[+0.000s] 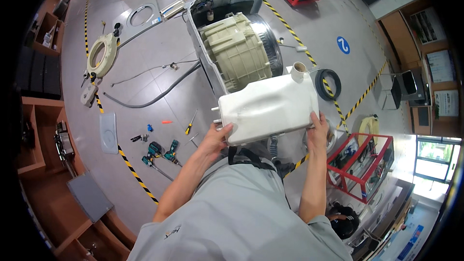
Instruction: The person handles a white plastic washing machine detergent drawer, turning it over, and then attempts to fit a black rubber door gasket onto the drum of a washing machine by hand.
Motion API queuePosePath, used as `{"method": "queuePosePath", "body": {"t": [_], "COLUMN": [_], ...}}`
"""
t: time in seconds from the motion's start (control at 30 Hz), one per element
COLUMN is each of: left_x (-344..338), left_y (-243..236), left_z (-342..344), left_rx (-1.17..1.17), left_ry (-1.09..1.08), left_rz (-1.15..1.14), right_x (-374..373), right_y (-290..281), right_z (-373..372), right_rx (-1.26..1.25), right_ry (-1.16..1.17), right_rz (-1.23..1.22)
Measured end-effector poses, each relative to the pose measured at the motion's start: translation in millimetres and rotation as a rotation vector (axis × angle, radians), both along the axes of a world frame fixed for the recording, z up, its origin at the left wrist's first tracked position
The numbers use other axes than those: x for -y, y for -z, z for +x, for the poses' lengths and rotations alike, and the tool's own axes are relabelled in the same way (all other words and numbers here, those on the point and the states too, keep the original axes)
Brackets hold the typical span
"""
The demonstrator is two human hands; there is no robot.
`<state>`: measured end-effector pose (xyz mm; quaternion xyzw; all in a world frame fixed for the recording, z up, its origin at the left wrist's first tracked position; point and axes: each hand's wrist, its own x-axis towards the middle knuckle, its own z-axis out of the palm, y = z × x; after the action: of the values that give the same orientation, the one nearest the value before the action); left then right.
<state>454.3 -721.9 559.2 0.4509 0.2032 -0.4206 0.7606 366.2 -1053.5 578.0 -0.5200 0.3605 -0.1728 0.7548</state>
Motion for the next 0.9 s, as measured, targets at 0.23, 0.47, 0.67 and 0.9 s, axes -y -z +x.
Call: {"method": "queuePosePath", "body": {"t": [0.23, 0.47, 0.67, 0.9], "left_x": [-2, -27, -29, -35], "left_y": [5, 50, 43, 50], "left_z": [7, 7, 26, 60], "left_rx": [0.072, 0.05, 0.093, 0.079], "left_ry": [-0.053, -0.19, -0.192, -0.232], "left_rz": [0.029, -0.009, 0.069, 0.095], "right_x": [-3, -22, -26, 0], "right_y": [21, 48, 62, 74], "right_z": [-2, 19, 55, 92], "right_rx": [0.057, -0.042, -0.068, 0.02], "right_ry": [0.025, -0.099, -0.111, -0.29], "right_rz": [0.131, 0.196, 0.303, 0.524]}}
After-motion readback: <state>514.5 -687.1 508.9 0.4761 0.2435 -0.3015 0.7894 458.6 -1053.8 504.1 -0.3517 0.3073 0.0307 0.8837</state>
